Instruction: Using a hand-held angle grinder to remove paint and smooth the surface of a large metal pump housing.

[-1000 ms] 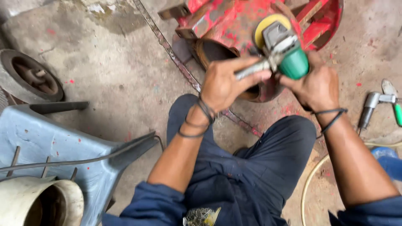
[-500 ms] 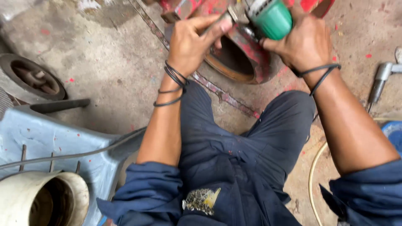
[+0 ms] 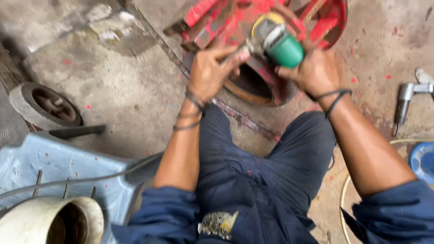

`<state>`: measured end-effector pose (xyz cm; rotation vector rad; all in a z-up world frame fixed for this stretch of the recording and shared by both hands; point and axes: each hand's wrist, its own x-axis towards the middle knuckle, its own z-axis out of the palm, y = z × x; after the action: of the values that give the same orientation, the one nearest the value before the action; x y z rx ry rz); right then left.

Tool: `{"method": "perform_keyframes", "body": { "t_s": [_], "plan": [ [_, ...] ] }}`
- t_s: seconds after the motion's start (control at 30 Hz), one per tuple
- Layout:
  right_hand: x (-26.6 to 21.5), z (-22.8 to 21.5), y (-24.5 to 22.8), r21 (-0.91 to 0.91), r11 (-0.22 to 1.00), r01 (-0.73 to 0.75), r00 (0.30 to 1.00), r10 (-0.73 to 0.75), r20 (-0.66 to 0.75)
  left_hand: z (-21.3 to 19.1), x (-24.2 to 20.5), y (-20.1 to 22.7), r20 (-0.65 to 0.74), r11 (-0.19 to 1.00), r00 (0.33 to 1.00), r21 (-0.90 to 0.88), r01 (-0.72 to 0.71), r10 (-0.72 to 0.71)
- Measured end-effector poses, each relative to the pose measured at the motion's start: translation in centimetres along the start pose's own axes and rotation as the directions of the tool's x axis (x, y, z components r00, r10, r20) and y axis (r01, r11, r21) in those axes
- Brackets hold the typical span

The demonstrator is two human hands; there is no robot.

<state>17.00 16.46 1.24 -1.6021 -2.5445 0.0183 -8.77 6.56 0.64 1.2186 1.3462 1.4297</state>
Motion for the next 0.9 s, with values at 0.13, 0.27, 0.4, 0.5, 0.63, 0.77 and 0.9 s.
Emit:
{"method": "perform_keyframes", "body": {
  "t_s": [0.13,0.27,0.4,0.5,0.63,0.77,0.9],
  "plan": [
    [-0.1,-1.1,1.0,0.024,1.0,-0.006,1.0,0.006,-0.029,1.4,0.5,0.6,0.008,0.997,1.0,0.082,0.0,0.0],
    [-0.6,-0.6,3.2,0.024,0.999,0.045,0.999,-0.045,0.007,2.5,0.7,0.3,0.08,1.0,0.997,-0.015,-0.017,0.018],
    [-0.4,1.8,5.7,0.149,0.987,0.054,0.998,-0.05,-0.026,3.4,2.5,1.2,0.128,0.975,0.975,0.107,-0.196,0.182],
    [-1.1,0.8,4.3,0.219,0.974,0.055,0.998,-0.061,0.02,3.1,2.1,2.9,0.145,0.977,0.981,0.154,-0.149,0.127],
    [-1.3,2.6,6.7,0.164,0.981,0.101,0.991,-0.085,-0.103,3.7,3.3,0.2,0.213,0.948,0.924,-0.06,-0.312,0.318],
    [-1.0,1.6,6.0,0.236,0.97,0.057,0.997,-0.042,-0.067,4.1,4.3,1.7,0.223,0.972,0.953,0.072,-0.225,0.205],
    [-2.2,1.5,4.9,0.246,0.967,0.059,0.986,-0.018,-0.166,4.2,3.9,0.9,0.253,0.957,0.925,-0.007,-0.292,0.284]
  ]
}}
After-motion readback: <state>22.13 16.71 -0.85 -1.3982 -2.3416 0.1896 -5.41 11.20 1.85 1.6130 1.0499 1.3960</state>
